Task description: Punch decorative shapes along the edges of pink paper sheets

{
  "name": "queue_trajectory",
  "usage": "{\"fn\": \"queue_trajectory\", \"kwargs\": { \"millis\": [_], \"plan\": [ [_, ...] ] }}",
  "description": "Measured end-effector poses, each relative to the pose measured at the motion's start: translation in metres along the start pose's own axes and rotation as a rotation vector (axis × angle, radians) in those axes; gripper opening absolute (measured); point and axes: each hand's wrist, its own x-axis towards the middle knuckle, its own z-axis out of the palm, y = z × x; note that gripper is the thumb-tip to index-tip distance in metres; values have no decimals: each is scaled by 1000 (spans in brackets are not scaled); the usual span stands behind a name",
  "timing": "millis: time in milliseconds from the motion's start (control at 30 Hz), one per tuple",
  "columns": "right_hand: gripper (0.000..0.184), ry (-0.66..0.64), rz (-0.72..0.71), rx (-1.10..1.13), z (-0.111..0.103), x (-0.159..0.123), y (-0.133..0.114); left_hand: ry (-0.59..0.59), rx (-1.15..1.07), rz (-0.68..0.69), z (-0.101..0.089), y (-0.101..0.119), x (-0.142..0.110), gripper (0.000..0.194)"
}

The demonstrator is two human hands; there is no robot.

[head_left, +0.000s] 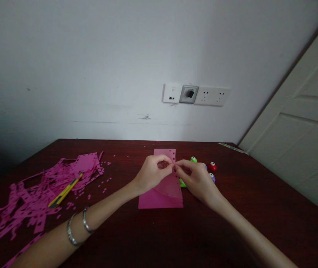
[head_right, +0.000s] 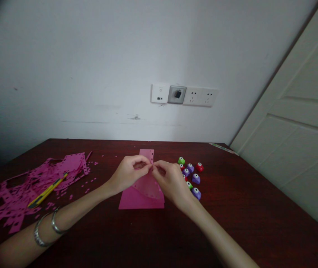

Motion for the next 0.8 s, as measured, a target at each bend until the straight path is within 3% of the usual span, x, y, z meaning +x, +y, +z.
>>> {"fn": "queue_trajectory", "kwargs": {
  "millis": [433,533,600,667,733,800],
  "plan": [
    [22,14,9,18,3,1,4,-48,-5,-26,2,-8,1,14],
    [22,-15,43,82,-2,4,5,-84,27,-39,-9,-1,6,16],
    [24,-37,70,117,-8,7,7,-166,99,-61,-32,7,13,15],
    [26,-67,117,172,-14,9,9,-309,205,-137,-69,11,18,12],
    [26,-112,197,283,-19,11,12,-463,345,-311,-113,4,21,11],
    [24,-155,292,434,-22,12,15,-467,480,-533,-157,-17,20,8]
  ]
}}
